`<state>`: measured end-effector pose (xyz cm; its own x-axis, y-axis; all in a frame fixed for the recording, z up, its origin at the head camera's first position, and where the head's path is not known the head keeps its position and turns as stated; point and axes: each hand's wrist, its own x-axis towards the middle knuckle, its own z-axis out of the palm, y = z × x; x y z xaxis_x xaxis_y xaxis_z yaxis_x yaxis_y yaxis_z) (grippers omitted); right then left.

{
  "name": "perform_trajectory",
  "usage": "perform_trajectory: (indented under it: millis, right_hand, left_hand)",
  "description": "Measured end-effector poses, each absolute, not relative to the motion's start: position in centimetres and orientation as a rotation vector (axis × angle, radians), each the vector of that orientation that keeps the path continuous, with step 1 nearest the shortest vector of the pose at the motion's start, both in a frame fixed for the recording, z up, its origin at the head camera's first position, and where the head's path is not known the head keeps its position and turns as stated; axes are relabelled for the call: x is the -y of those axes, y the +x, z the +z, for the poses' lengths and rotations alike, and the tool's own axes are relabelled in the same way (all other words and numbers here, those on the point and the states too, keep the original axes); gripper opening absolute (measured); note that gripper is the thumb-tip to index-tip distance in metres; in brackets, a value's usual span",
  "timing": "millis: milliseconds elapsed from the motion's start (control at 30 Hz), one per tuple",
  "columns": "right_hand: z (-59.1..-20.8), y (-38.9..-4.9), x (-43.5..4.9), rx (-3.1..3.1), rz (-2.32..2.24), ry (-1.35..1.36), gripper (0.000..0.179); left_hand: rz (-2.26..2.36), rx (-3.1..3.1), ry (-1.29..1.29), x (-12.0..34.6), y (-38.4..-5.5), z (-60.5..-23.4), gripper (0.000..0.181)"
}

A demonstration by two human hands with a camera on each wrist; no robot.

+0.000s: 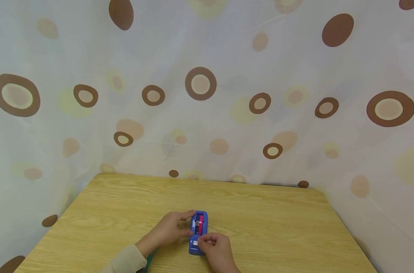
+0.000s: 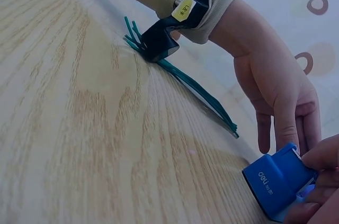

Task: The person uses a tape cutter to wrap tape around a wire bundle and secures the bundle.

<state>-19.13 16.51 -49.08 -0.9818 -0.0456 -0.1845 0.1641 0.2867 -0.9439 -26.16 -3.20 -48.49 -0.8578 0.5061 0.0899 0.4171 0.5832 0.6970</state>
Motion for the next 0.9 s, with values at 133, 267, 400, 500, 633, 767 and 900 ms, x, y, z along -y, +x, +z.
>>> perform_trajectory:
  millis: [133, 267, 400, 500, 633, 767, 900]
  right_hand:
    - [-49.06, -19.26, -16.55, -2.336, -1.826, 0.121, 0.026]
    - [-49.03, -19.42, -16.55, -2.283, -1.915, 0.142, 0.029]
    - [-49.10, -19.44, -16.50, -2.273, -1.906, 0.202, 0.028]
    - [-49.11, -19.47, -16.47, -2.268, -1.881, 0.251, 0.028]
    - [-48.97, -19.35, -16.47, -2.263, -1.875, 0.276, 0.029]
    - [-48.74, -19.03, -16.42, -2.270, -1.889, 0.264, 0.029]
    - [-48.42, -18.84, -16.34, -2.246, -1.900, 0.264, 0.030]
  left_hand:
    - [1.148, -2.678, 0.775, 3.13, -26.17, -48.44, 0.064]
    - [1.160, -2.664, 0.767, 3.11, -26.17, -48.30, 0.063]
    - [1.157, -2.659, 0.757, 3.14, -26.04, -48.19, 0.063]
    - [1.153, -2.660, 0.753, 3.17, -25.98, -48.18, 0.063]
    - [1.153, -2.666, 0.756, 3.19, -25.97, -48.21, 0.063]
    - [1.147, -2.674, 0.760, 3.20, -25.99, -48.28, 0.063]
    - [1.139, -2.678, 0.760, 3.21, -26.07, -48.31, 0.064]
